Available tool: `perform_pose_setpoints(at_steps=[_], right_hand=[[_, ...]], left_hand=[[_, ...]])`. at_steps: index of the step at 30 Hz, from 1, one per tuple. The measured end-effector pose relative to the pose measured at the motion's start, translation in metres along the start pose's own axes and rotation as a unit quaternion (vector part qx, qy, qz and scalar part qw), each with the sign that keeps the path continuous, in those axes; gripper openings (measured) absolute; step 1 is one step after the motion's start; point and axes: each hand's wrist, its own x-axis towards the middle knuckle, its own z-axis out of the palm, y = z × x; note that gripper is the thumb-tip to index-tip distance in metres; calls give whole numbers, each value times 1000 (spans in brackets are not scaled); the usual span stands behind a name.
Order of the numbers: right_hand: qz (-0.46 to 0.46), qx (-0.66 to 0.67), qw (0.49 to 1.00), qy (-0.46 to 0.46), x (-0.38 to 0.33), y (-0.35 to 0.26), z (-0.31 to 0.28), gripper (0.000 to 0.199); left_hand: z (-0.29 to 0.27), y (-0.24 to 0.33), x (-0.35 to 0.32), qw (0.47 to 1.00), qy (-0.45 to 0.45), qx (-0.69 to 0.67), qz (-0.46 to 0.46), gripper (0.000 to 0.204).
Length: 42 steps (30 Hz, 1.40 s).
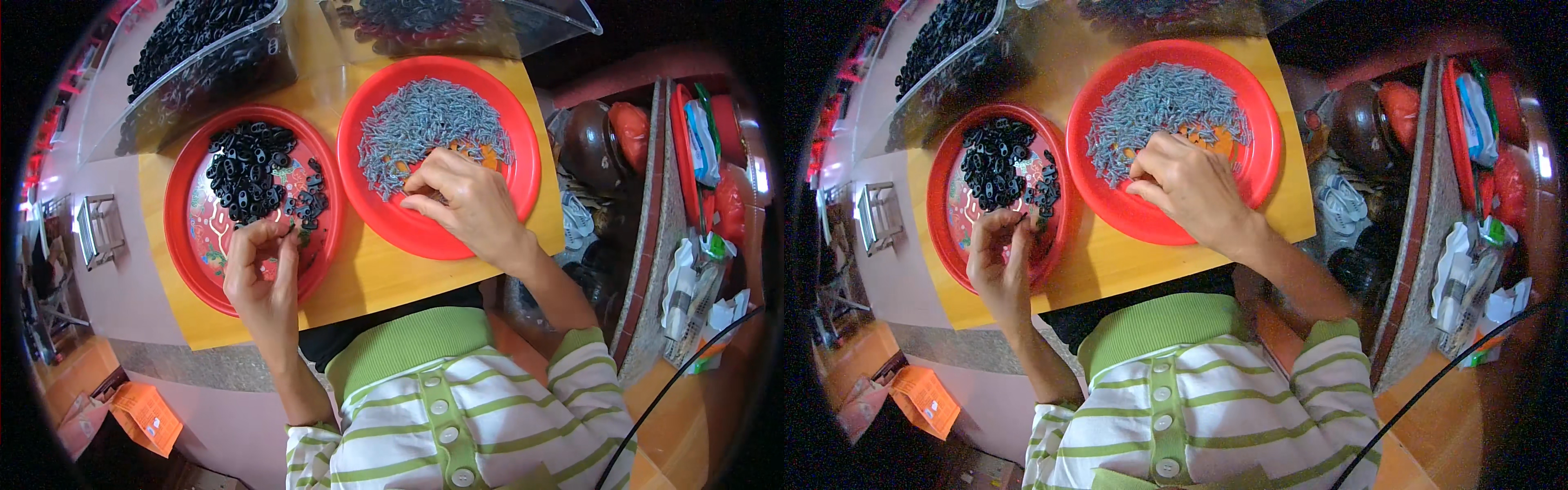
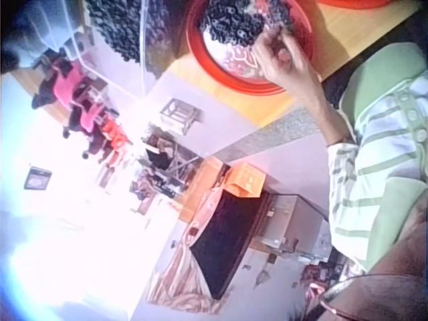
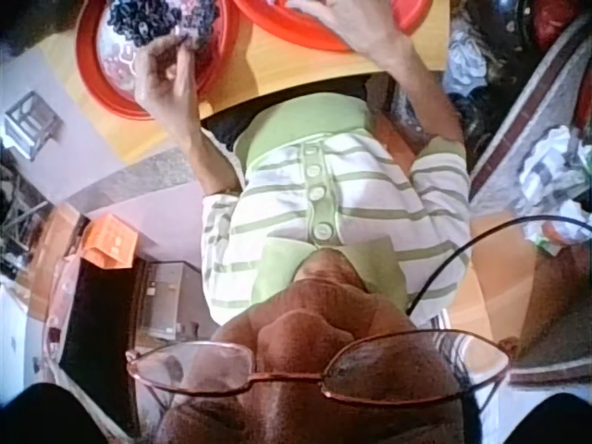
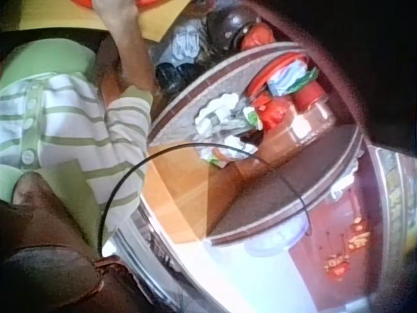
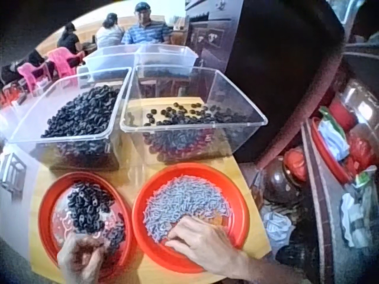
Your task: The person repeatedly picks small black plastic fasteners from a red plate and screws them onto grey metal screws taken from a second red plate. The assembled fasteners are placed back into the first plate. The process continues in a repetitive loop throughout the clip.
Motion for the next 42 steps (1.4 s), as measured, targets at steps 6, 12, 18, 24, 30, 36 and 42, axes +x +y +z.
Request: perform_pose_setpoints(at_steps=[6, 12, 18, 24, 30, 36, 42], right_hand=[[-16, -49, 999, 8, -1, 1, 7, 12], [-7, -49, 998, 27, -3, -4, 2, 11], [178, 350, 919, -44, -10, -13, -12, 7], [116, 422, 899, 14, -10, -15, -3, 13], [139, 481, 865, -21, -9, -15, -6, 16], [160, 496, 853, -24, -9, -16, -3, 13], [77, 396, 912, 75, -11, -14, 8, 9]], left_hand=[[17, 22, -19, 966, -32, -232, -107, 22], [39, 23, -23, 957, -113, -255, -86, 12], [45, 30, -15, 927, -143, -309, -155, 13], [55, 30, -8, 908, -160, -342, -183, 16], [60, 26, -9, 930, -154, -312, -116, 13], [63, 23, -10, 924, -152, -325, -131, 11], [64, 28, -10, 883, -132, -397, -211, 12]])
